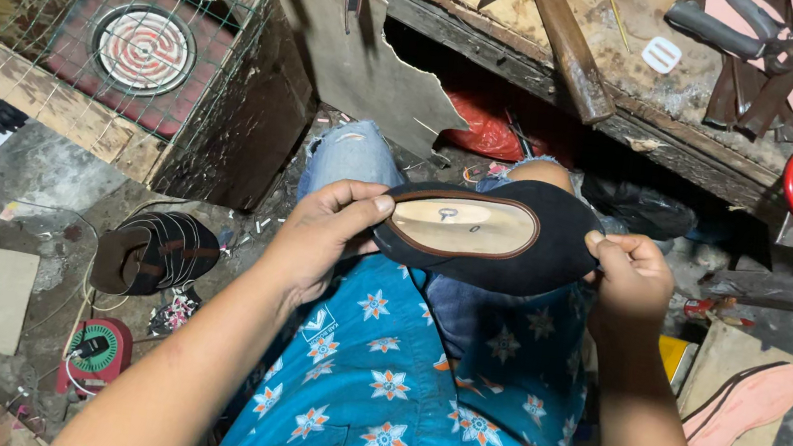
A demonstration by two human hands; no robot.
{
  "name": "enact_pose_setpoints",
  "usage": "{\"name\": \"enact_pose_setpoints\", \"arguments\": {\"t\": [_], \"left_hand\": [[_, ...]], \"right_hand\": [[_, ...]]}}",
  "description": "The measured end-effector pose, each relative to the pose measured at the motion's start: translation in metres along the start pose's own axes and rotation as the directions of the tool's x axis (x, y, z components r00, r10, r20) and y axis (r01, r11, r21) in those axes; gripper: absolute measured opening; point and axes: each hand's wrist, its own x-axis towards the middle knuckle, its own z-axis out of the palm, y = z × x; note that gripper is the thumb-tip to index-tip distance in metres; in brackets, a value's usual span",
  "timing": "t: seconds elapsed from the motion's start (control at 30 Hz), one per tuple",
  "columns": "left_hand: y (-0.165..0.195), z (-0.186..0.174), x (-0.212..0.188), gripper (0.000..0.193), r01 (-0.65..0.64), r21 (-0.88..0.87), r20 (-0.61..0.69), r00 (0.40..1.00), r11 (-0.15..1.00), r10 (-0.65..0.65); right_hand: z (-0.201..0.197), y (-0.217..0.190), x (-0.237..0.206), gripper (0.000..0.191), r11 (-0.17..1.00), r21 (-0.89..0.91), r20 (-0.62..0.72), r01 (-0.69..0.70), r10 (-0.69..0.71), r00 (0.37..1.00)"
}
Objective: The person sits and assembles a shoe: they fit a pink insole into a shoe upper, press a wooden shoe last into the upper, trim excess material with red-handled shears, place the lasted shoe on a heating box, then fit the sole, press the parts together and tap/hammer the sole edge with a small tool to secure it.
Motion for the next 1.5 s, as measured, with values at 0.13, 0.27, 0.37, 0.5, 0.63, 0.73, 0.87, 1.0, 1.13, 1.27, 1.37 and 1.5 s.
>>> {"name": "enact_pose_setpoints", "arguments": {"t": [0.13, 0.27, 0.37, 0.5, 0.63, 0.73, 0.87, 1.0, 1.13, 1.27, 1.37, 1.5], "left_hand": [[-0.005, -0.002, 0.006, 0.032, -0.015, -0.027, -0.001, 1.0, 1.0, 0.015], [-0.014, -0.006, 0.009, 0.029, -0.011, -0.103, -0.012, 1.0, 0.995, 0.01], [-0.019, -0.008, 0.009, 0.028, -0.012, -0.17, -0.012, 1.0, 0.985, 0.01], [-0.021, -0.007, 0.007, 0.028, -0.004, -0.242, -0.025, 1.0, 0.97, -0.002], [-0.02, -0.006, 0.006, 0.03, 0.013, -0.29, 0.039, 0.999, 0.957, -0.002], [-0.021, -0.006, 0.007, 0.031, 0.013, -0.285, 0.031, 1.0, 0.959, -0.004], [-0.025, -0.002, 0.01, 0.025, -0.015, -0.242, -0.056, 0.998, 0.97, 0.001], [-0.027, 0.001, 0.01, 0.022, -0.022, -0.201, -0.099, 0.995, 0.979, 0.002], [-0.03, -0.001, 0.01, 0.021, -0.034, -0.221, -0.083, 0.996, 0.975, 0.016], [-0.036, -0.005, 0.01, 0.021, -0.041, -0.265, -0.017, 0.999, 0.963, 0.038], [-0.039, -0.008, 0.005, 0.029, -0.073, -0.271, 0.054, 0.994, 0.96, 0.091], [-0.035, -0.006, -0.019, 0.06, 0.003, -0.273, 0.341, 0.935, 0.962, 0.094]], "right_hand": [[0.0, 0.001, 0.001, 0.009, 0.999, 0.01, 0.028, 0.037, -0.037, 0.999], [0.001, 0.003, 0.002, 0.008, 0.999, 0.0, 0.012, 0.053, -0.053, 0.999], [0.001, 0.004, 0.001, 0.008, 0.998, -0.027, 0.004, 0.061, -0.061, 0.998], [0.002, 0.004, 0.0, 0.008, 0.995, -0.049, 0.004, 0.087, -0.087, 0.996], [0.004, 0.004, 0.0, 0.009, 0.994, -0.059, -0.016, 0.086, -0.088, 0.996], [0.006, 0.002, -0.001, 0.009, 0.995, -0.046, -0.012, 0.083, -0.084, 0.996], [0.01, -0.003, -0.006, 0.007, 0.984, -0.125, -0.011, 0.125, -0.127, 0.992], [0.012, -0.007, -0.012, 0.007, 0.984, -0.123, -0.014, 0.131, -0.134, 0.991], [0.009, 0.0, -0.009, 0.004, 0.961, -0.175, 0.009, 0.214, -0.216, 0.976], [0.007, 0.01, -0.002, 0.006, 0.97, -0.142, -0.037, 0.199, -0.206, 0.978], [0.006, 0.005, 0.004, 0.004, 0.986, -0.01, -0.046, 0.164, -0.164, 0.985], [0.0, -0.042, 0.019, 0.003, 0.955, -0.066, 0.041, 0.288, -0.286, 0.957]]}}
